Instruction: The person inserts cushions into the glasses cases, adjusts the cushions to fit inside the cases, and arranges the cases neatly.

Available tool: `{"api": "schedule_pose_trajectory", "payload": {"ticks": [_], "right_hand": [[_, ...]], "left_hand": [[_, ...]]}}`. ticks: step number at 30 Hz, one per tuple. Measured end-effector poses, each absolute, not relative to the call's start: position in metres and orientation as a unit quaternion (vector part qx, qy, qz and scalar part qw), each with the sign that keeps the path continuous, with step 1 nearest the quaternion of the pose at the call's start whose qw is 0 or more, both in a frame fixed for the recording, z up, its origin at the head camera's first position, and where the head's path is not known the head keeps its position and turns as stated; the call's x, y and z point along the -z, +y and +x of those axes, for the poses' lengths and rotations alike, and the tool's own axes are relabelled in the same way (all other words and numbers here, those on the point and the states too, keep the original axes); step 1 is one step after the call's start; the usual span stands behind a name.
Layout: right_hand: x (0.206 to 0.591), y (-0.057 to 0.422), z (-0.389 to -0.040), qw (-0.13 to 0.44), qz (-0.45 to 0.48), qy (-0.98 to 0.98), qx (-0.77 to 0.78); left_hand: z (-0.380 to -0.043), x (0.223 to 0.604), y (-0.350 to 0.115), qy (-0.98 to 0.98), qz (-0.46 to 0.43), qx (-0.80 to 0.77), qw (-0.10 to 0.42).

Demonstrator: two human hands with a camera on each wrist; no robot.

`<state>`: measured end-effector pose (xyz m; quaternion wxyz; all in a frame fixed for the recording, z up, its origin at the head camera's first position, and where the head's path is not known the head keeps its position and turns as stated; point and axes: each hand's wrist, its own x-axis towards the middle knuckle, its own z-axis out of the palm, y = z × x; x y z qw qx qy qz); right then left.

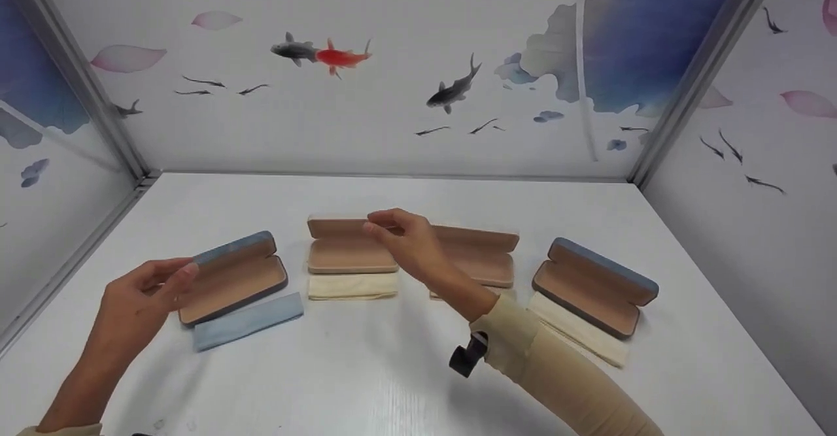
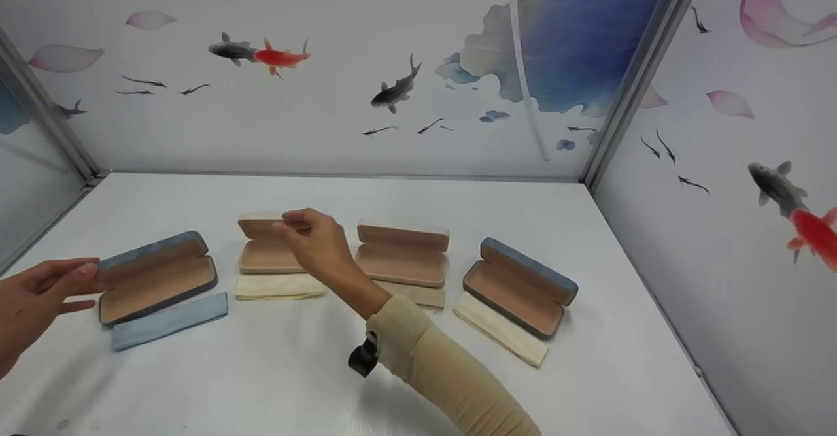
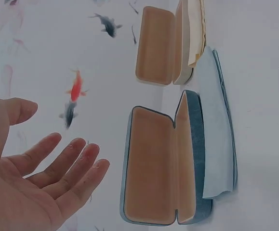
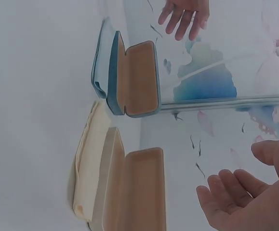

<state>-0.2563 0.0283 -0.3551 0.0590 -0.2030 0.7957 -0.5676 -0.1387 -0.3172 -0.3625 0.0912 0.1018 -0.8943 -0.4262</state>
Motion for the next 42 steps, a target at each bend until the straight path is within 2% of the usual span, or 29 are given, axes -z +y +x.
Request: {"api": "schedule_pose_trajectory", "payload": {"ticks": [7,11,17,23,26,34,42], "right_hand": [[0.367,0.010,-0.250,0.113,-0.195,0.759,0.611],[0.377,-0.001,-0.247,0.134,-0.176,0.742,0.633],[0.393,-0.019,-0.244,0.119,-0.150,0.746,0.638],[0.407,-0.038,-0.244,0.149,-0.135,0.751,0.629],[0.414,-0.047,-0.245,0.159,-0.133,0.750,0.628],[0.434,-0.071,-0.243,0.181,-0.099,0.756,0.621],[0.446,-0.084,-0.244,0.186,-0.087,0.760,0.617]], "left_hand": [[-0.133,0.376,-0.323,-0.863,0.127,0.476,0.107],[-0.129,0.384,-0.325,-0.856,0.171,0.482,0.073],[-0.130,0.398,-0.334,-0.841,0.230,0.489,0.013],[-0.134,0.411,-0.348,-0.809,0.272,0.519,-0.049],[-0.137,0.420,-0.352,-0.799,0.283,0.526,-0.065],[-0.142,0.436,-0.360,-0.780,0.324,0.528,-0.087],[-0.140,0.437,-0.360,-0.772,0.317,0.544,-0.085]]}}
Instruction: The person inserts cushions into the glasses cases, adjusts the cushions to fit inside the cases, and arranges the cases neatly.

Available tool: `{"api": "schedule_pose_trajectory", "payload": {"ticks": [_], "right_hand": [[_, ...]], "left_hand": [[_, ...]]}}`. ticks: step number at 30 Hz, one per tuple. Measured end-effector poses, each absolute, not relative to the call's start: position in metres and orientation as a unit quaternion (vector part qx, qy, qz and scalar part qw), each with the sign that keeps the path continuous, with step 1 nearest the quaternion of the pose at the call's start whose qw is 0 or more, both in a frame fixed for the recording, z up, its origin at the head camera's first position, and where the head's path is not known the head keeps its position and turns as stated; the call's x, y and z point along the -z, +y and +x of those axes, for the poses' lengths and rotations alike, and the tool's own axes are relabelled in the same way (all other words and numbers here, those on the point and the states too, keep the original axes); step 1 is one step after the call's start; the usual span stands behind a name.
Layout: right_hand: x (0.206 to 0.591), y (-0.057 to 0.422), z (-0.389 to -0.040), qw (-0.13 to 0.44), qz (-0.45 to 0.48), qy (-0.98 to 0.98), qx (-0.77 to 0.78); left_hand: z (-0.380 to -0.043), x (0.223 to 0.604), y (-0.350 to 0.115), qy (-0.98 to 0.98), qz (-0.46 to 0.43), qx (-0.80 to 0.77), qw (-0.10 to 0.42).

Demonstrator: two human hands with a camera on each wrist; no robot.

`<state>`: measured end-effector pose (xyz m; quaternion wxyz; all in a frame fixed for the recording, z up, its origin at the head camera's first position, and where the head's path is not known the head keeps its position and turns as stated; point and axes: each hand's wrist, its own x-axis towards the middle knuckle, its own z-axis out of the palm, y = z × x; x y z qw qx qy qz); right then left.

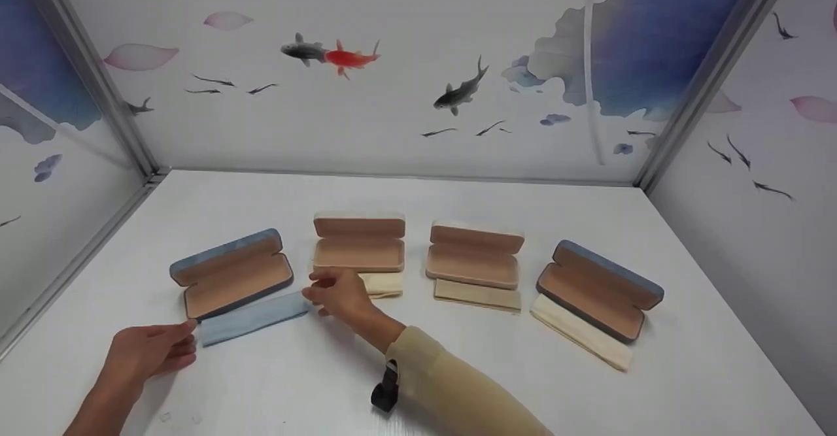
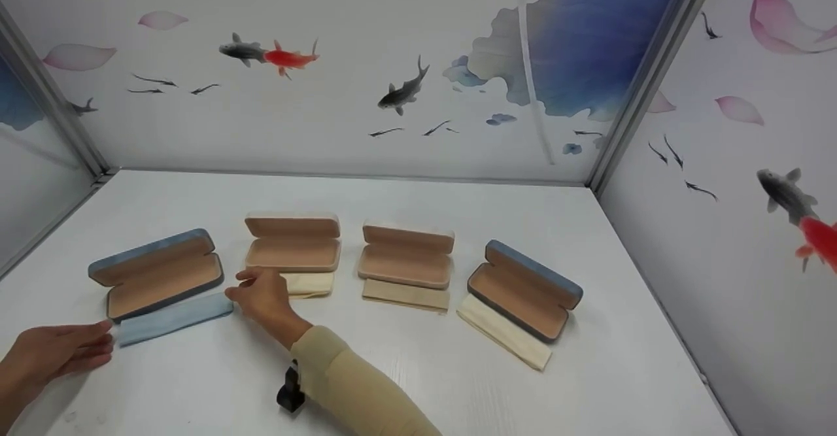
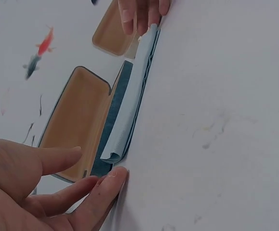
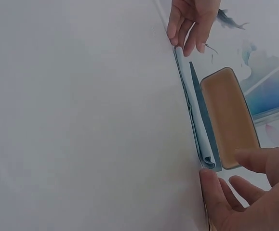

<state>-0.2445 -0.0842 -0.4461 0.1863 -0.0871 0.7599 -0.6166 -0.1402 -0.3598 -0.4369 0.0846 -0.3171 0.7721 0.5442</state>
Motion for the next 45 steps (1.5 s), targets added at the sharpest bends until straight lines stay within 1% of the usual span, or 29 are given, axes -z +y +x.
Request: {"api": "schedule_pose_trajectory", "payload": {"ticks": [16,22,26,31,40,45], "right_hand": [[0.434,-0.104,-0.242,0.175,-0.093,0.825,0.530],[0.437,-0.109,-0.244,0.152,-0.100,0.855,0.486],[0.439,-0.109,-0.244,0.145,-0.102,0.865,0.470],[0.442,-0.109,-0.245,0.144,-0.102,0.868,0.464],[0.441,-0.110,-0.246,0.145,-0.104,0.872,0.455],[0.440,-0.109,-0.247,0.157,-0.111,0.865,0.463]], "left_hand": [[-0.144,0.437,-0.354,0.782,-0.311,-0.534,0.081],[-0.143,0.438,-0.349,0.800,-0.281,-0.526,0.068],[-0.143,0.439,-0.347,0.808,-0.283,-0.512,0.067],[-0.145,0.441,-0.344,0.812,-0.294,-0.499,0.071],[-0.145,0.440,-0.339,0.822,-0.284,-0.489,0.068],[-0.145,0.436,-0.337,0.818,-0.297,-0.488,0.071]]}}
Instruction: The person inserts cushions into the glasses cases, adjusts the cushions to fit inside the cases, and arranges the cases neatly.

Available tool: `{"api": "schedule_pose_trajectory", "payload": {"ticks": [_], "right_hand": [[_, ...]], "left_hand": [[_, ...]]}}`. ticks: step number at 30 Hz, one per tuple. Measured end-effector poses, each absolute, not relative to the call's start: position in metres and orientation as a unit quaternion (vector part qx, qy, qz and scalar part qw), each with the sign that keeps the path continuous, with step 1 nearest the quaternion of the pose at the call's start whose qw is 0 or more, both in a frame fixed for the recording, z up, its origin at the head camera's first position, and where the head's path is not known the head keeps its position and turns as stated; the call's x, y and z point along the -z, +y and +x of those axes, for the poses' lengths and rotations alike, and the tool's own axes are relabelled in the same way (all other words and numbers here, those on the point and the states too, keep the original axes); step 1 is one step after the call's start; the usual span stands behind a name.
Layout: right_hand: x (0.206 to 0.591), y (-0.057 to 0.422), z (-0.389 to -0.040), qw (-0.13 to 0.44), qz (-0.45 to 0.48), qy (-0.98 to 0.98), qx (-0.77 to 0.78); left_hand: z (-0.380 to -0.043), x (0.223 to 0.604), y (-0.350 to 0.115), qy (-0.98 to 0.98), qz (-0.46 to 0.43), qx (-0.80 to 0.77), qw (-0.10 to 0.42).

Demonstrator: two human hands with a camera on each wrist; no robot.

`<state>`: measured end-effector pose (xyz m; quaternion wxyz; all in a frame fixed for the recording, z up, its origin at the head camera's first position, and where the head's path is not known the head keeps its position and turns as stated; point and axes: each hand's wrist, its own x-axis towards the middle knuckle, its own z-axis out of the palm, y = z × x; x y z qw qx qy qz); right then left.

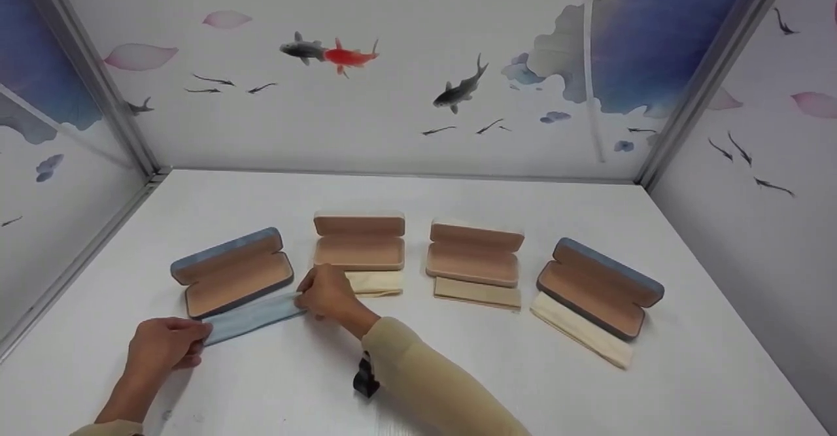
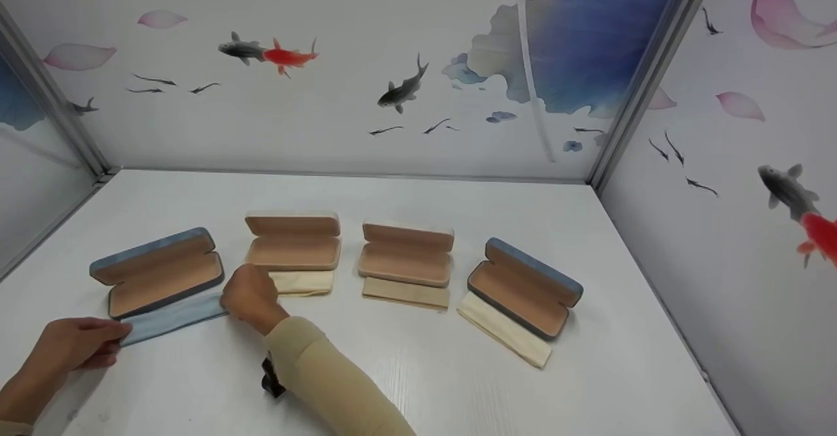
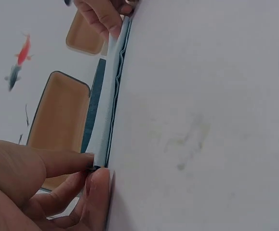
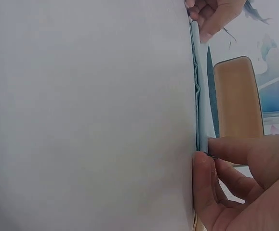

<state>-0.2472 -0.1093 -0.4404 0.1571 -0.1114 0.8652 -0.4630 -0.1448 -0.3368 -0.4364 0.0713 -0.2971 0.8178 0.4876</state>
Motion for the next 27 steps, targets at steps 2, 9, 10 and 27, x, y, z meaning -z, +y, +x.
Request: {"api": "schedule_pose_trajectory", "payload": {"ticks": [2,9,10,27], "right_hand": [[0.440,-0.108,-0.248,0.168,-0.114,0.859,0.469],[0.437,-0.103,-0.253,0.201,-0.118,0.836,0.496],[0.436,-0.102,-0.253,0.204,-0.117,0.832,0.502],[0.434,-0.110,-0.269,0.205,-0.079,0.761,0.610]], "left_hand": [[-0.145,0.434,-0.337,0.817,-0.296,-0.490,0.072],[-0.143,0.428,-0.341,0.812,-0.284,-0.504,0.070],[-0.143,0.428,-0.342,0.809,-0.284,-0.509,0.072],[-0.144,0.415,-0.347,0.738,-0.282,-0.612,0.042]]}}
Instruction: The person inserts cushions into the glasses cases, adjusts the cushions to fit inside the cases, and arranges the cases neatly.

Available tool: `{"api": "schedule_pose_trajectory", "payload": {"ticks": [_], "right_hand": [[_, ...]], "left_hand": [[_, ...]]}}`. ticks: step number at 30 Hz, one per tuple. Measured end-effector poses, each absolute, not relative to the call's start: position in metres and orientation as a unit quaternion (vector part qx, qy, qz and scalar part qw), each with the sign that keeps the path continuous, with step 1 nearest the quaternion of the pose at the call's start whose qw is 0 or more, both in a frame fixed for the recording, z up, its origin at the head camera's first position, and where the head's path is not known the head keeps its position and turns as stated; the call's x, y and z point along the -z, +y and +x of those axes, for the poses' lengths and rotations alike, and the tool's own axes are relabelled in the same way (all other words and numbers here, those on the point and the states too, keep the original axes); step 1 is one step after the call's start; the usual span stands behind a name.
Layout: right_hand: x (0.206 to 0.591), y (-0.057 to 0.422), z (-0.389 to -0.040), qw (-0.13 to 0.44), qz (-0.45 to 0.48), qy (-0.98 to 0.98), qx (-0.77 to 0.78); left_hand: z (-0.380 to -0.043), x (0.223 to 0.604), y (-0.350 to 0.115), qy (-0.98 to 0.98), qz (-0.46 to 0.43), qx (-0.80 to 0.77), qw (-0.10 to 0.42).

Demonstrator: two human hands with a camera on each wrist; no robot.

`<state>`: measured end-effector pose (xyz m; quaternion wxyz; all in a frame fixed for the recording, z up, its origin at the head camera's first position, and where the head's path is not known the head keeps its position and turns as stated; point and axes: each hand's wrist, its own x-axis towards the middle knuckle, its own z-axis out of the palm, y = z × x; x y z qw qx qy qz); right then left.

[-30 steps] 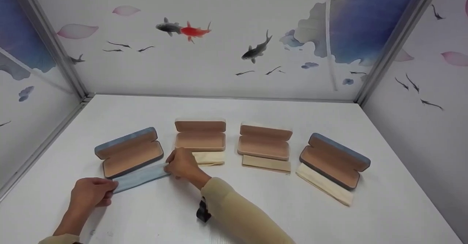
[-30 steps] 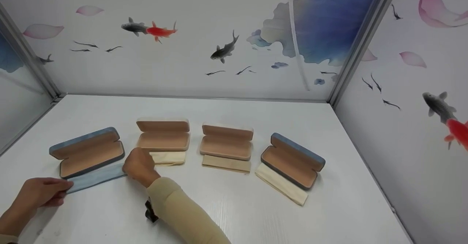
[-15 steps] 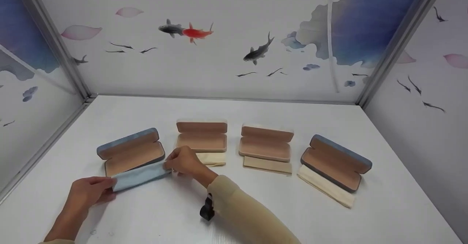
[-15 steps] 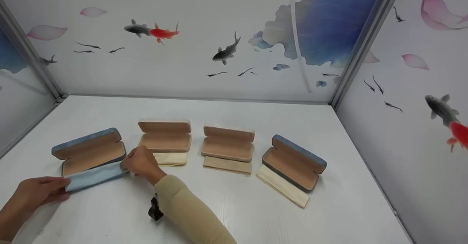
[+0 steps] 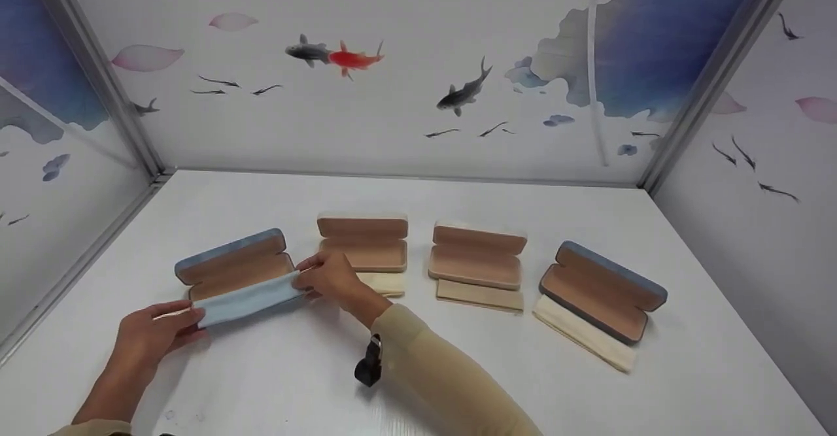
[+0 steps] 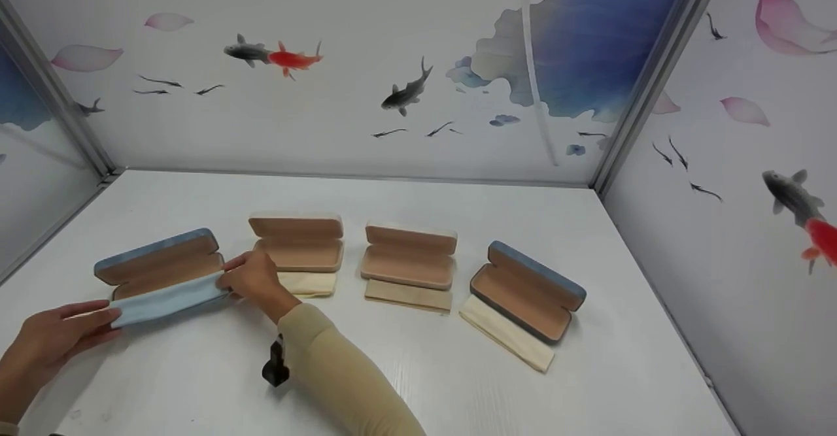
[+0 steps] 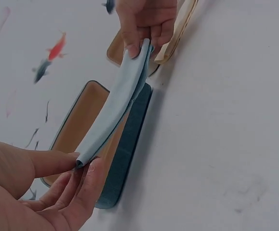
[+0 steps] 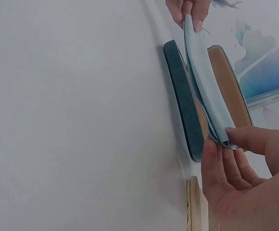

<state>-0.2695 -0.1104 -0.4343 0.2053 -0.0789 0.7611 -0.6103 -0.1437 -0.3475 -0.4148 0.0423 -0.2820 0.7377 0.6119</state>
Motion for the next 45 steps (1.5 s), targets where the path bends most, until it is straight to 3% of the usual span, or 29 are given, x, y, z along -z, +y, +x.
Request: {"api": "schedule_pose_trajectory", "payload": {"ticks": [11,28,45], "right_hand": [[0.430,-0.122,-0.276,0.210,-0.067,0.746,0.628],[0.426,-0.144,-0.285,0.155,-0.011,0.743,0.651],[0.437,-0.149,-0.291,0.117,-0.068,0.787,0.602]], "left_hand": [[-0.147,0.414,-0.358,0.691,-0.269,-0.670,0.045],[-0.156,0.415,-0.368,0.696,-0.290,-0.657,0.031],[-0.163,0.422,-0.372,0.684,-0.283,-0.672,0.021]]}}
